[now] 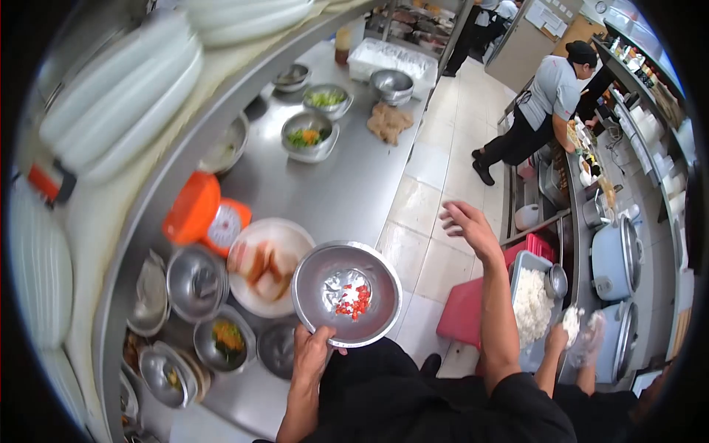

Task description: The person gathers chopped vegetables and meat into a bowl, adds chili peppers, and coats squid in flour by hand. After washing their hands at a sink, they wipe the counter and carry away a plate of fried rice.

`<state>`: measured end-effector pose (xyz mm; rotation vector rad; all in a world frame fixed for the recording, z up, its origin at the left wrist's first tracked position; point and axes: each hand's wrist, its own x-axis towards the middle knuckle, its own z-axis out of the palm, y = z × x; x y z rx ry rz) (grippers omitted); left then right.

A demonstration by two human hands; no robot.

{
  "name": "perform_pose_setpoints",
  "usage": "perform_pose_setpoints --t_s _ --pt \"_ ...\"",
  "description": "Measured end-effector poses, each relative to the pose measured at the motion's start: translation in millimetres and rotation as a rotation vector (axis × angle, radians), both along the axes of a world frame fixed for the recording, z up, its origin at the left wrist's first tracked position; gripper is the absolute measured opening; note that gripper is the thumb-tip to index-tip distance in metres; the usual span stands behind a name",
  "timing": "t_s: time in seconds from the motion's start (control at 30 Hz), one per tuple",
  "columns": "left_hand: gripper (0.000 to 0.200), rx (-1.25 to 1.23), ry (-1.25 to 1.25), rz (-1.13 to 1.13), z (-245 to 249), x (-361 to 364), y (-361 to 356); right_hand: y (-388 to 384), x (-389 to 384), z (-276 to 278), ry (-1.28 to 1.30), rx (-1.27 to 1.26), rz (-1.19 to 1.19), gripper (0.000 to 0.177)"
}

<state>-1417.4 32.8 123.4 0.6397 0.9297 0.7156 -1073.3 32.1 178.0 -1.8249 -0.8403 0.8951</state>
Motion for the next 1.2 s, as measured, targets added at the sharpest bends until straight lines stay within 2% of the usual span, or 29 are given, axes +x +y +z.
perform_pose_setpoints --t_s 0.13,0.23,0.27,0.3,0.37,0.5,0.53,0.57,0.6,0.63,0.7,0.73,0.77,0.8,0.83,0.87,0.97,1.03,1.07,1.13,1.2 --pt "0.033 0.091 -0.029 0.011 -4.1 60.8 75.3 -16.4 98.5 -39.4 -0.126 -0.013 -0.257 0.030" --pt "0.035 0.095 0.008 0.055 -1.6 110.8 128.2 -19.6 150.9 -58.1 -0.232 -0.090 -0.422 0.038" --pt "0.035 0.087 0.002 0.072 -3.5 130.4 149.8 -17.1 201.1 -100.7 -0.389 -0.097 -0.390 0.041" --pt "0.035 0.125 0.006 0.121 -1.3 148.3 171.5 11.0 212.1 -82.7 -0.353 -0.153 -0.414 0.042" --pt "0.036 0.172 0.077 0.073 1.6 189.4 206.7 92.3 259.1 -72.0 -0.528 -0.080 -0.301 0.043" --pt "0.031 0.107 0.154 0.247 -3.0 267.6 264.8 317.0 367.7 -84.6 -0.738 0.277 -0.046 0.046" --pt "0.031 0.105 0.167 0.312 -0.8 288.8 274.0 373.8 389.8 -82.3 -0.779 0.379 0.021 0.044" --pt "0.031 0.062 0.170 0.330 2.5 311.8 285.2 430.3 410.3 -78.4 -0.815 0.363 0.031 0.042" --pt "0.032 0.023 0.172 0.347 7.6 331.4 297.2 481.3 424.5 -68.9 -0.962 0.517 0.047 0.039" --pt "0.032 0.016 0.187 0.399 10.2 345.7 309.5 534.7 443.0 -70.5 -0.956 0.581 0.086 0.036" --pt "0.032 0.013 0.150 0.254 15.6 377.0 327.9 626.0 476.1 -59.7 -0.996 0.751 0.168 0.033" --pt "0.032 0.018 0.158 0.304 22.6 394.5 334.7 667.6 491.7 -55.6 -0.933 0.634 0.184 0.030" --pt "0.032 -0.015 0.245 0.242 34.3 411.5 340.2 714.6 518.6 -72.1 -1.022 0.923 0.227 0.028" --pt "0.032 -0.052 0.332 0.184 41.6 424.5 348.0 772.1 549.3 -98.2 -1.151 0.749 0.163 0.028" --pt "0.034 0.005 0.273 0.244 33.7 437.8 349.7 807.3 565.1 -103.2 -1.014 0.849 0.292 0.035" --pt "0.034 0.004 0.275 0.294 32.5 450.2 352.9 821.2 561.8 -99.7 -0.993 0.879 0.330 0.035" --pt "0.032 -0.001 0.219 0.417 25.7 488.0 362.0 834.7 571.7 -97.1 -1.080 0.558 0.545 0.041" --pt "0.032 -0.026 0.349 0.352 26.2 503.4 367.8 839.1 566.6 -107.2 -1.125 0.335 0.669 0.045" --pt "0.032 -0.039 0.354 0.375 26.3 511.6 370.2 849.8 565.9 -124.4 -1.115 0.342 0.696 0.045" --pt "0.039 -0.094 0.280 0.333 29.8 532.1 381.2 892.3 590.3 -162.7 -1.279 0.335 0.710 0.050" --pt "0.037 -0.110 0.296 0.351 42.6 552.0 392.1 885.9 588.7 -149.9 -1.373 0.293 0.775 0.049"
